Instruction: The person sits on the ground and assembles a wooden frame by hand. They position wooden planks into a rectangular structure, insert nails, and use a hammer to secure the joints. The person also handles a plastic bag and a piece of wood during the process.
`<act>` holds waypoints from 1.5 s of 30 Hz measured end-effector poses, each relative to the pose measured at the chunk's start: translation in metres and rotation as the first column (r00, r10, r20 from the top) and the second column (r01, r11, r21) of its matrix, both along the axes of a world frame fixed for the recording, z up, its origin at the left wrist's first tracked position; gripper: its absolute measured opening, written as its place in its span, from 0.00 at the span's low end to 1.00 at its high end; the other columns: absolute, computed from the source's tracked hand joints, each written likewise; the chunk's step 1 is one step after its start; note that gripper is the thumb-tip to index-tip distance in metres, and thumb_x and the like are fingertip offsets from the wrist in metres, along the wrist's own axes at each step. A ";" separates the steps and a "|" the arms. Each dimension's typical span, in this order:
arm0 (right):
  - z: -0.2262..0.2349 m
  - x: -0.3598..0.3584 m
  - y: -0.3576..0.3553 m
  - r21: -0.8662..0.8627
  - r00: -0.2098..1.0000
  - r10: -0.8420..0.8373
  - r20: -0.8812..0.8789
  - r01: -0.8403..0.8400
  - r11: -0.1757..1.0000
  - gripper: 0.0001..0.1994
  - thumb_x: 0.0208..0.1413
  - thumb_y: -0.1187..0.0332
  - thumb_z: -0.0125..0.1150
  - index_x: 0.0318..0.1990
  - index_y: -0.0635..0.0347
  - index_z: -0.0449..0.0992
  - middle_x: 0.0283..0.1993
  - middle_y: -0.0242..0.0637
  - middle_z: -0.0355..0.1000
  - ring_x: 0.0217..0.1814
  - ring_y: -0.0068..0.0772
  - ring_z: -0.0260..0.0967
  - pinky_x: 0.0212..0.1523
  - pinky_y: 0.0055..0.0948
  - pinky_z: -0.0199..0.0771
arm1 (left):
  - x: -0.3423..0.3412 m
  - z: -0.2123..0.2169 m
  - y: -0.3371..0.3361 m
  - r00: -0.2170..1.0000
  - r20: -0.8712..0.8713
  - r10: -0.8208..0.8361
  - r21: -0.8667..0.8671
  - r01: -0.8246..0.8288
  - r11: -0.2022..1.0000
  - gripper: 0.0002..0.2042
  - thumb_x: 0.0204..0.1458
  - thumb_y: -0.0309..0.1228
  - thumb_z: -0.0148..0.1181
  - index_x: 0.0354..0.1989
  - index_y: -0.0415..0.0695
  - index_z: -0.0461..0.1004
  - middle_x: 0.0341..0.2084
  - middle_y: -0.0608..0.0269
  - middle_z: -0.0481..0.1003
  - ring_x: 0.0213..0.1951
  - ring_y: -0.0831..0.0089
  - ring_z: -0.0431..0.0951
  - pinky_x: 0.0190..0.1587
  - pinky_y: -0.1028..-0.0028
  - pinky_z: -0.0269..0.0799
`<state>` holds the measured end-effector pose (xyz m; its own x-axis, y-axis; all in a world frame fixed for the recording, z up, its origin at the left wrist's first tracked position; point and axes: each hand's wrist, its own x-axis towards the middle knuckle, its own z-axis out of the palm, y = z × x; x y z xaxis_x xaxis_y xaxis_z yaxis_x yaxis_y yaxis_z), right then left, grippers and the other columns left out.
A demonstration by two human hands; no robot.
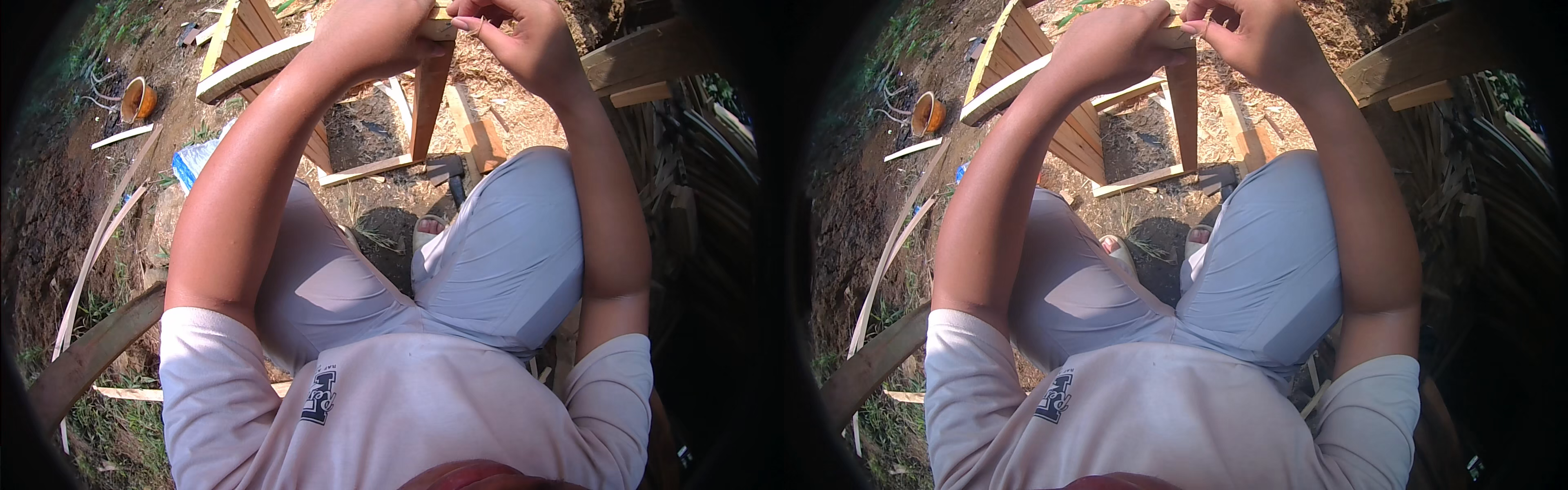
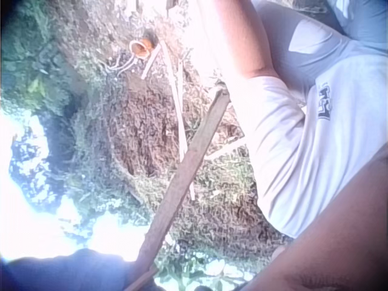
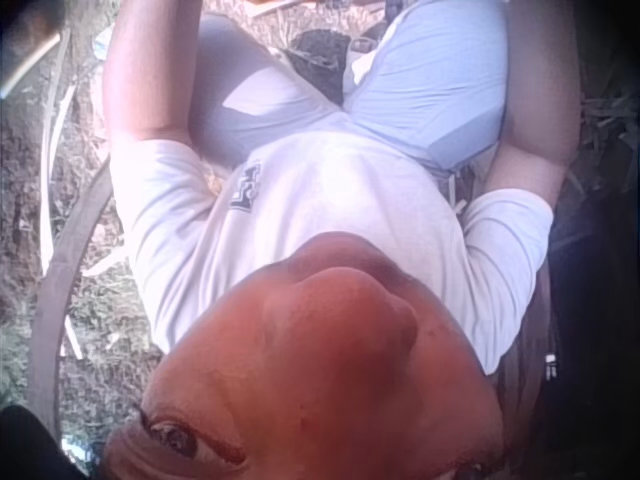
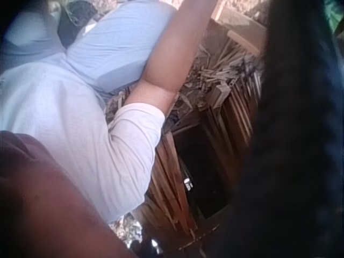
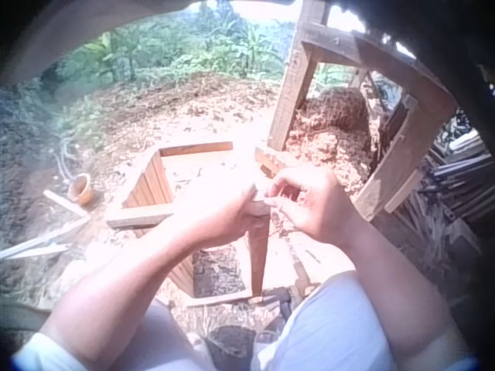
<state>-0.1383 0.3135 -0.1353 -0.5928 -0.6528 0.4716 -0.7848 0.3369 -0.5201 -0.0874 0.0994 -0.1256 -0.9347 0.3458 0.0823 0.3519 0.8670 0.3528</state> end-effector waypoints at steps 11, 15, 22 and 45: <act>0.001 0.001 -0.002 0.040 0.992 -0.019 -0.124 0.024 0.999 0.06 0.53 0.78 0.70 0.38 0.64 0.81 0.33 0.44 0.79 0.33 0.37 0.80 0.35 0.34 0.79 | 0.004 -0.012 -0.006 0.935 -0.344 -0.089 -0.103 0.056 0.993 0.17 0.47 0.41 0.77 0.38 0.40 0.84 0.36 0.47 0.82 0.41 0.49 0.85 0.44 0.54 0.82; -0.001 0.004 -0.005 0.050 0.994 -0.036 -0.105 0.042 0.998 0.06 0.53 0.79 0.70 0.39 0.64 0.81 0.34 0.43 0.79 0.33 0.37 0.80 0.36 0.34 0.79 | 0.001 -0.014 -0.006 0.964 -0.262 -0.040 -0.130 0.006 0.991 0.17 0.47 0.42 0.77 0.36 0.41 0.85 0.34 0.47 0.83 0.39 0.49 0.85 0.43 0.55 0.82; 0.015 0.015 -0.012 0.113 0.992 -0.023 -0.125 0.037 0.993 0.06 0.53 0.79 0.71 0.39 0.65 0.82 0.32 0.41 0.80 0.32 0.35 0.80 0.36 0.32 0.80 | -0.004 -0.012 -0.013 0.993 -0.115 -0.028 -0.107 0.015 0.994 0.14 0.49 0.39 0.75 0.37 0.40 0.85 0.33 0.45 0.83 0.39 0.48 0.86 0.42 0.54 0.82; 0.007 0.013 -0.017 0.143 0.985 -0.030 -0.172 0.055 0.988 0.07 0.55 0.80 0.68 0.40 0.64 0.79 0.33 0.45 0.79 0.33 0.41 0.80 0.36 0.35 0.80 | -0.010 -0.026 -0.015 0.992 -0.127 -0.015 -0.119 0.000 0.993 0.11 0.51 0.35 0.73 0.36 0.40 0.85 0.30 0.46 0.84 0.35 0.50 0.87 0.38 0.55 0.83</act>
